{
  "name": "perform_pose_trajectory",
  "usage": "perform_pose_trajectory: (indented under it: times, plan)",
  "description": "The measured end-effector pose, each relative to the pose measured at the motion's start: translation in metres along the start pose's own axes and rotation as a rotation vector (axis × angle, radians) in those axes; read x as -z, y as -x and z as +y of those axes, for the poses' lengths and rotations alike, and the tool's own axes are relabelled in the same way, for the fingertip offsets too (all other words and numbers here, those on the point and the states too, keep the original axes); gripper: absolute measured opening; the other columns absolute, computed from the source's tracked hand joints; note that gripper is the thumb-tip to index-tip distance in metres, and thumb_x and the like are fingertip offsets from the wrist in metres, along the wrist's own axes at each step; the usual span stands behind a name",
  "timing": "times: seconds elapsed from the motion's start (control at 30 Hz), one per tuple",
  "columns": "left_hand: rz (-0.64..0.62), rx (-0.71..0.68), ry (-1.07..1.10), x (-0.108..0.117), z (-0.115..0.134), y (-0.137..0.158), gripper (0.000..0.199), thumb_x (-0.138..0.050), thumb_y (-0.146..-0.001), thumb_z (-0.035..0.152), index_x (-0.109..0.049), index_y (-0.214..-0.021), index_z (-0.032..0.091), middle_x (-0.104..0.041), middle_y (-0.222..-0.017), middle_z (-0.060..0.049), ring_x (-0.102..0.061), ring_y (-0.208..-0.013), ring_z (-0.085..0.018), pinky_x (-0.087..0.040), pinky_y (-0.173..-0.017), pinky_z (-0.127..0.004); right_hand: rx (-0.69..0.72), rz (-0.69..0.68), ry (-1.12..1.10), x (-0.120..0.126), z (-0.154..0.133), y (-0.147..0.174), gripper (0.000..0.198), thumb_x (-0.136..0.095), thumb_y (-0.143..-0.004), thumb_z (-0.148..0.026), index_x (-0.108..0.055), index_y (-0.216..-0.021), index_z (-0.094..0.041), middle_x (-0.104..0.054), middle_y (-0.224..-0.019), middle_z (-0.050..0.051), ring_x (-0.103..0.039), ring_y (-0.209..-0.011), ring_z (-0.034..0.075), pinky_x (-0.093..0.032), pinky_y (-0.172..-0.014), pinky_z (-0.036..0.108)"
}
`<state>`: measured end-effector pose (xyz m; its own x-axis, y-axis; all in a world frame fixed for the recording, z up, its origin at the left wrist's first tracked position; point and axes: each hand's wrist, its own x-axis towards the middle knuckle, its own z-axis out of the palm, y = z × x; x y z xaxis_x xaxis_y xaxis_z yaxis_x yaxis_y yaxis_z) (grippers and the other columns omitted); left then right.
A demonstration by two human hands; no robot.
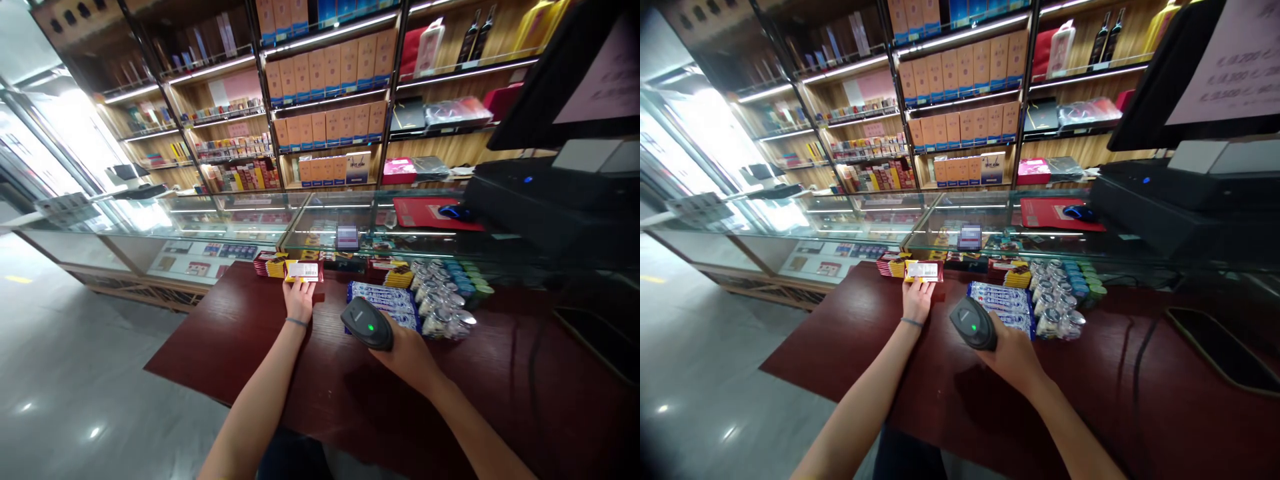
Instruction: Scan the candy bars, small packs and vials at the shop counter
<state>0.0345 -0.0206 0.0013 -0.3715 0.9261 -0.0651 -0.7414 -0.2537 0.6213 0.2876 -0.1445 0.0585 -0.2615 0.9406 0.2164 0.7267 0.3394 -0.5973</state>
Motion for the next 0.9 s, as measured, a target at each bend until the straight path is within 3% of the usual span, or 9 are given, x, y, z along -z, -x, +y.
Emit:
perform_pose_trajectory:
  times: [0.2,0.47,0.6,0.73,0.9]
  plan:
    - [0.089,0.027,0.032,-0.011,0.006,0.004,0.028,-0.072,-0.090,0.017,-0.050,-0.105,0.028,-0.071,-0.107,0.000,-0.073,-0.096,-0.015,-0.055,-0.101,-0.045,-0.009,-0.006,-0.024,0.005,-0.001,0.001,0.052,-0.059,-0.084,-0.042,-0.050,-0.132,-0.025,-0.079,-0.093,0.007,-0.078,-0.094,0.038,-0.055,-0.070,0.039]
    - [0.051,-0.012,-0.061,-0.012,0.010,0.001,0.034,-0.078,-0.082,0.021,-0.057,-0.108,0.028,-0.071,-0.099,0.001,-0.071,-0.083,-0.012,-0.057,-0.082,-0.031,0.071,0.098,-0.112,0.000,0.017,0.000,0.042,-0.060,-0.087,-0.038,-0.052,-0.126,-0.026,-0.078,-0.096,0.005,-0.078,-0.089,0.030,-0.053,-0.070,0.033]
    - [0.108,-0.259,-0.250,-0.011,0.026,-0.015,0.033,-0.078,-0.083,0.030,-0.063,-0.112,0.027,-0.073,-0.107,-0.003,-0.072,-0.092,-0.016,-0.057,-0.081,-0.030,0.046,0.144,-0.170,0.000,0.021,-0.001,0.038,-0.060,-0.087,-0.041,-0.053,-0.121,-0.026,-0.078,-0.094,0.005,-0.078,-0.090,0.030,-0.054,-0.071,0.034]
    - [0.146,-0.620,-0.604,0.001,0.055,-0.035,0.033,-0.071,-0.088,0.031,-0.069,-0.120,0.021,-0.075,-0.113,-0.007,-0.072,-0.106,-0.021,-0.057,-0.095,-0.034,-0.018,0.197,-0.216,0.002,0.019,0.000,0.043,-0.062,-0.083,-0.039,-0.053,-0.123,-0.027,-0.078,-0.094,0.003,-0.077,-0.088,0.029,-0.055,-0.073,0.036]
    - [-0.102,-0.998,-1.263,0.028,0.106,-0.053,0.032,-0.054,-0.100,0.027,-0.073,-0.124,0.026,-0.076,-0.125,-0.006,-0.069,-0.120,-0.024,-0.052,-0.107,-0.041,0.013,0.213,-0.261,0.004,0.021,-0.001,0.038,-0.061,-0.087,-0.039,-0.055,-0.122,-0.026,-0.078,-0.107,0.007,-0.077,-0.095,0.030,-0.056,-0.073,0.036]
